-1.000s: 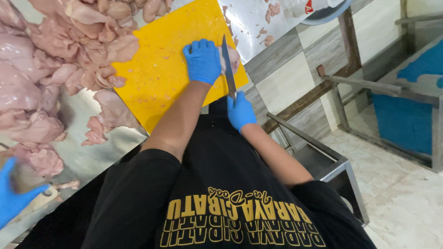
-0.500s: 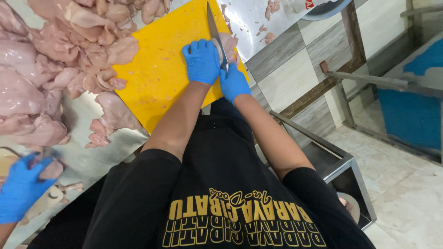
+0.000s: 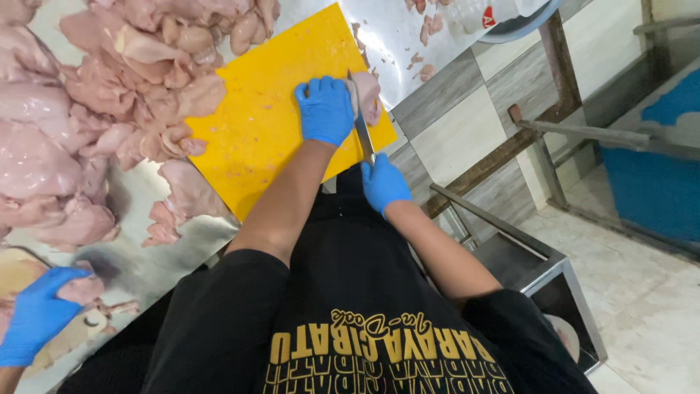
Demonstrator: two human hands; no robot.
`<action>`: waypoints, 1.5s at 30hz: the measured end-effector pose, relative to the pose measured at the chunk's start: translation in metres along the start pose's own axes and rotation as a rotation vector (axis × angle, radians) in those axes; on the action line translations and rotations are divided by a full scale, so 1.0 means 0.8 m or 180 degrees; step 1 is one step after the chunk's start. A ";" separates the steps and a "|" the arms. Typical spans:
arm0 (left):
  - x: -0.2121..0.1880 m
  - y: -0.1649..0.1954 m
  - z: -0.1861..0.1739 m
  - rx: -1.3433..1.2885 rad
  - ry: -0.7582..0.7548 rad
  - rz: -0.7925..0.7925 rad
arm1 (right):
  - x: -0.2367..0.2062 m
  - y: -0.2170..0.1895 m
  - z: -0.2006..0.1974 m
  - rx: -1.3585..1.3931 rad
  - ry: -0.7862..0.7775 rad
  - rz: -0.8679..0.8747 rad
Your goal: The person, wearing blue gloves, cuts raw chicken pieces on a yellow cutting board with a knife, slicing and trimming pieces one at a time and moving finished pieces aside onto the stainless table among piles of raw chicken parts.
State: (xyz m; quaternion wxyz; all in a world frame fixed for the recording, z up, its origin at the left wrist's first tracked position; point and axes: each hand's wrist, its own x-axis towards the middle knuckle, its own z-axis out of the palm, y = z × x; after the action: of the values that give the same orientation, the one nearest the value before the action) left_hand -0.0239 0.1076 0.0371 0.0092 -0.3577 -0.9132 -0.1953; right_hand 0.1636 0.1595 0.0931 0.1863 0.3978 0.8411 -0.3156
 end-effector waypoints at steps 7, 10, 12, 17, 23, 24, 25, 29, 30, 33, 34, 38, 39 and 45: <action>-0.005 -0.009 0.010 0.0025 -0.0002 0.0079 | 0.089 -0.039 0.005 0.0217 -0.0037 -0.0198; -0.006 -0.010 0.014 -0.0048 0.0013 -0.0077 | 0.082 -0.033 0.010 0.0365 -0.0050 -0.0223; -0.008 -0.012 0.016 -0.0088 0.0055 -0.0075 | 0.067 -0.027 0.017 0.0323 -0.0041 -0.0169; -0.009 -0.015 0.016 -0.0019 0.0084 -0.0068 | 0.017 -0.005 0.031 0.0330 -0.0280 0.0066; -0.003 -0.006 0.003 -0.0070 -0.0007 -0.0146 | -0.045 0.039 -0.016 0.0097 -0.0618 0.0138; -0.005 -0.005 -0.002 -0.0134 -0.0019 -0.0191 | -0.055 0.046 -0.028 0.0035 -0.0711 0.0113; -0.007 -0.006 -0.008 -0.0185 -0.0031 -0.0231 | -0.064 0.051 -0.039 -0.0015 -0.0805 0.0080; -0.025 -0.015 -0.029 -0.0989 0.0089 0.0376 | -0.091 0.077 -0.093 -0.0277 -0.1341 0.0156; -0.028 -0.017 -0.031 -0.0978 0.0026 0.0386 | -0.094 0.082 -0.105 -0.0295 -0.1338 0.0084; -0.031 -0.022 -0.032 -0.0860 -0.0212 0.0445 | -0.103 0.088 -0.124 -0.0184 -0.1303 0.0160; -0.027 -0.024 -0.031 -0.0806 -0.0275 0.0489 | -0.104 0.087 -0.125 -0.0119 -0.1257 0.0224; -0.007 -0.039 -0.029 -0.1725 -0.0248 -0.0949 | -0.097 0.066 -0.101 0.0768 -0.0649 0.0201; -0.001 -0.044 -0.030 -0.2019 -0.0300 -0.1405 | -0.090 0.056 -0.089 0.0639 -0.0401 -0.0089; -0.004 -0.082 -0.037 -0.2966 -0.0953 -0.1824 | -0.057 0.021 -0.025 0.0363 0.0398 -0.0818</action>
State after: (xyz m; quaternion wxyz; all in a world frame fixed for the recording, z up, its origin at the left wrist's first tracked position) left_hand -0.0686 0.0508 0.0412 -0.3325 -0.0856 -0.7825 -0.5195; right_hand 0.2036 0.1560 0.1271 0.0687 0.3157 0.8757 -0.3588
